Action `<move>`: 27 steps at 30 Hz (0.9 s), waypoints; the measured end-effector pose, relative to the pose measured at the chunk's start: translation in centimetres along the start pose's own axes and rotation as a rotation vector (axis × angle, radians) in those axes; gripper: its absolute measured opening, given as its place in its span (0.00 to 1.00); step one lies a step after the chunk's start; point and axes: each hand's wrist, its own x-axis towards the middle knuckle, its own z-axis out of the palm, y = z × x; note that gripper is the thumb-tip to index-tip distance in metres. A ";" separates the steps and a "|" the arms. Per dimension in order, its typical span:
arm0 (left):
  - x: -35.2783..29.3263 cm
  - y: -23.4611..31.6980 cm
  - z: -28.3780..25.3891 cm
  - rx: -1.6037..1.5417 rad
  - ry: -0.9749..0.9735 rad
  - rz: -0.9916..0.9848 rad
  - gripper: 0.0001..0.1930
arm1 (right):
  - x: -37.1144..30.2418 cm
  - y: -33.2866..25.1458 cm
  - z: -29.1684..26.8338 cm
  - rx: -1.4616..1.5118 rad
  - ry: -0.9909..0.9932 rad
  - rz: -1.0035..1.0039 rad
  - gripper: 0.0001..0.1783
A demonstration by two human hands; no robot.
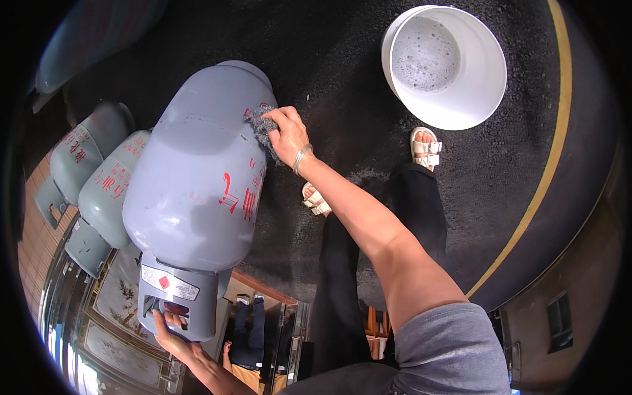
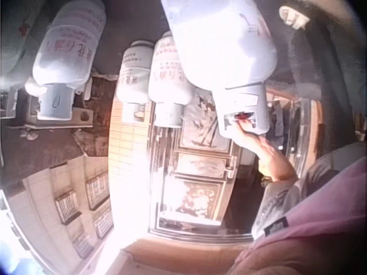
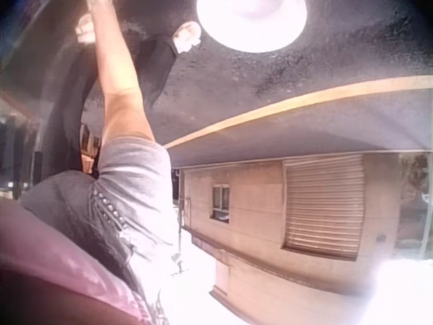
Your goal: The person cleans gas cylinders using a scouring pad and soapy water from a bucket, scrubbing the exterior and rinsing them.
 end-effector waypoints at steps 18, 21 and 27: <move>2.0 -0.1 0.1 0.017 0.061 0.063 0.14 | 19.6 22.1 -33.6 -1.353 -0.332 0.447 0.23; 0.0 0.3 -0.3 0.009 0.136 0.005 0.13 | 16.5 11.4 -29.9 -1.140 -0.322 0.258 0.22; 1.6 -0.9 -2.0 -0.058 -0.022 -0.002 0.10 | 3.7 -4.3 -30.1 -0.744 -0.028 -0.198 0.14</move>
